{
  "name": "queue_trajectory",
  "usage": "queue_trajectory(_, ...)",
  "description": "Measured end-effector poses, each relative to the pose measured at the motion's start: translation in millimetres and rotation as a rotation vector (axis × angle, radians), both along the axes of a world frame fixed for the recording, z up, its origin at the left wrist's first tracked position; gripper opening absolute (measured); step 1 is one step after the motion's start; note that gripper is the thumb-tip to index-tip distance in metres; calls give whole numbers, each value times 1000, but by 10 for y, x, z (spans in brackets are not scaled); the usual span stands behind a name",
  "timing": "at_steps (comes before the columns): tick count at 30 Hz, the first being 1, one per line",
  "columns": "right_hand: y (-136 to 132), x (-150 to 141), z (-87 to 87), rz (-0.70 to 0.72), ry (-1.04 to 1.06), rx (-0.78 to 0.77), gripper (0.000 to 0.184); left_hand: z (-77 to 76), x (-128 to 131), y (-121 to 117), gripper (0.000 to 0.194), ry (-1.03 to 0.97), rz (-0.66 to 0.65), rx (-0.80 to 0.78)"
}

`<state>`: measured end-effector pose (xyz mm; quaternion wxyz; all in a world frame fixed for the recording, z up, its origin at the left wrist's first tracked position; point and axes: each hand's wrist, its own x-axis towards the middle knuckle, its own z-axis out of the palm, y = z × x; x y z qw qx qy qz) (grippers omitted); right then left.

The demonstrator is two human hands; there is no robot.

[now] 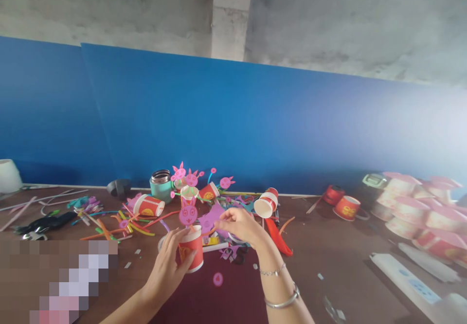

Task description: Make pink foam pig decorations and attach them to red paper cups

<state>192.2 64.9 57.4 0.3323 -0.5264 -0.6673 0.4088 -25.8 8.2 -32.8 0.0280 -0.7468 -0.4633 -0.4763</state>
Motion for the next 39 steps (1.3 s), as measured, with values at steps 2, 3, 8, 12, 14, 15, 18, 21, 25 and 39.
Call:
queue_trajectory(2,-14,-24,-18,29,-38,-40,23,-6,-3,9,40,-3,1,-3)
queue_trajectory(3,-11,-39,-32,30,-46,-41,20,-11,-4,10,40,1,2,-2)
queue_trajectory(8,37,-46,-100,59,-127,30,17,-41,-6,-6,41,47,-18,11)
queue_trajectory(12,15,19,-85,164,-276,90,12,-34,9,-37,37,90,-46,11)
queue_trajectory(14,-7,31,-65,193,-329,100,11,-22,21,-50,36,101,-69,9)
queue_trajectory(15,-15,29,-57,203,-346,96,12,-16,26,-54,36,104,-79,8)
queue_trajectory(18,-27,4,-45,224,-372,75,12,1,38,-61,35,105,-91,4)
queue_trajectory(21,-23,-13,-47,238,-379,59,12,30,41,-63,35,110,-95,7)
queue_trajectory(25,-10,12,-61,265,-370,7,15,93,46,-72,33,102,-129,37)
queue_trajectory(39,103,109,-115,19,-178,50,34,-14,-23,35,39,6,-59,-4)
